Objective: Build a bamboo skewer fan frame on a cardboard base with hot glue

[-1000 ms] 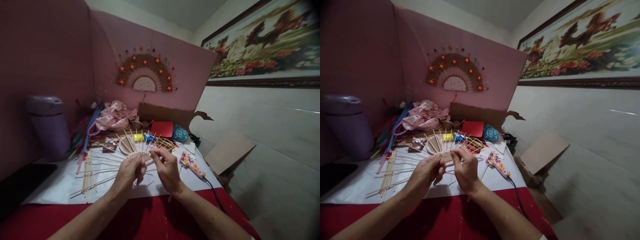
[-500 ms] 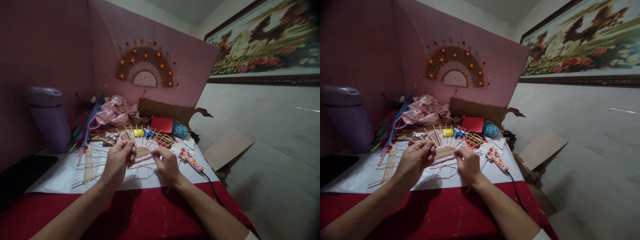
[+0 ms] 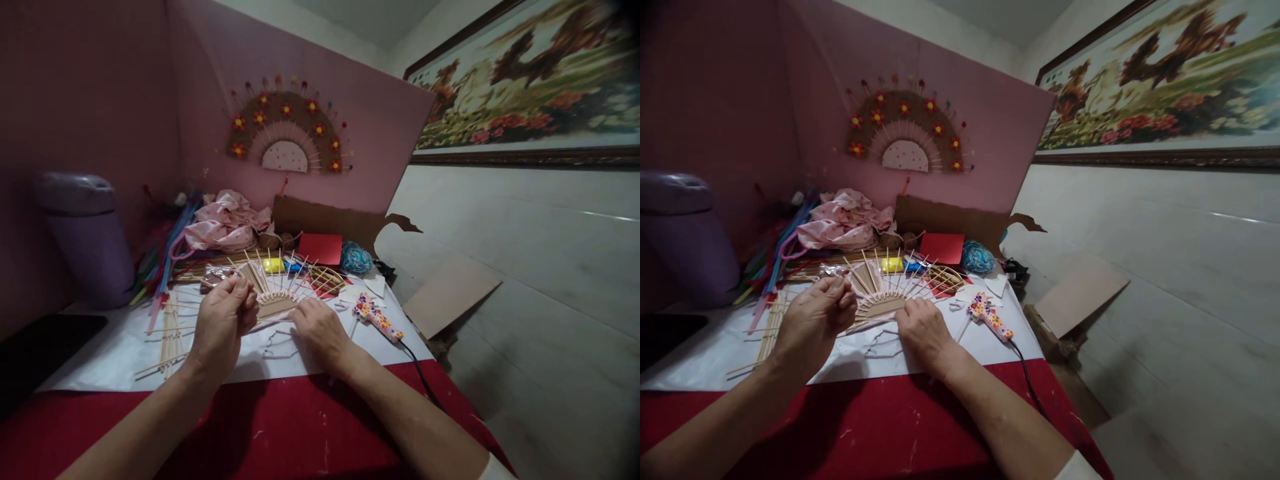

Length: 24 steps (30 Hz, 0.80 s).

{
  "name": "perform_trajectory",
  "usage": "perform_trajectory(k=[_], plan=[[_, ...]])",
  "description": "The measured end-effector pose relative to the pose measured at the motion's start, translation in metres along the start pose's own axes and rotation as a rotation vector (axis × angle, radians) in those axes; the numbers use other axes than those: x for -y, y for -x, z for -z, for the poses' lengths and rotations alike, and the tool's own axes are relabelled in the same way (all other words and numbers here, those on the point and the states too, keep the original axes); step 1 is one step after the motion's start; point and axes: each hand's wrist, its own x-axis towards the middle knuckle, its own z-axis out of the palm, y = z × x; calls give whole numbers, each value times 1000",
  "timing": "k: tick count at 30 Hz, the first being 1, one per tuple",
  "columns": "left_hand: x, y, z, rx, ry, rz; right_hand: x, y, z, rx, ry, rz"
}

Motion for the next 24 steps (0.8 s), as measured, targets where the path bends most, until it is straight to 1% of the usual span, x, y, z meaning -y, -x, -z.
perform_trajectory(k=[2, 3, 5, 6, 8, 9, 10, 12, 14, 16, 18, 20, 22, 24], plan=[[2, 0, 1, 6, -13, -1, -7, 0, 4, -126, -135, -154], [4, 0, 0, 9, -24, 5, -11, 0, 5, -200, -259, -246], [8, 1, -1, 7, -57, 35, -18, -1, 8, -322, -639, -424], [10, 2, -2, 12, -83, 60, -20, -2, 9, -348, -872, -496], [16, 5, -4, 64, -154, 114, -24, -5, 9, -338, -1309, -589], [18, 8, -5, 121, -198, 139, -24, -6, 9, -326, -1472, -614], [20, 11, -6, 207, -241, 171, -24, -6, 9, -319, -1587, -629], [23, 18, -6, 425, -298, 276, -24, -7, 9, -320, -1702, -641], [23, 26, -4, 645, -304, 444, -23, -8, 9, -326, -1744, -648], [23, 33, -3, 807, -297, 597, -23, -7, 9, -339, -1754, -650], [22, 40, -4, 921, -306, 702, -23, -7, 7, -354, -1748, -645], [21, 50, -10, 987, -335, 744, -24, -7, 6, -359, -1747, -640], [19, 60, -21, 1009, -375, 692, -23, -7, 4, -352, -1749, -644], [17, 68, -33, 1178, -368, 632, -22, -7, 4, -334, -1751, -655]])
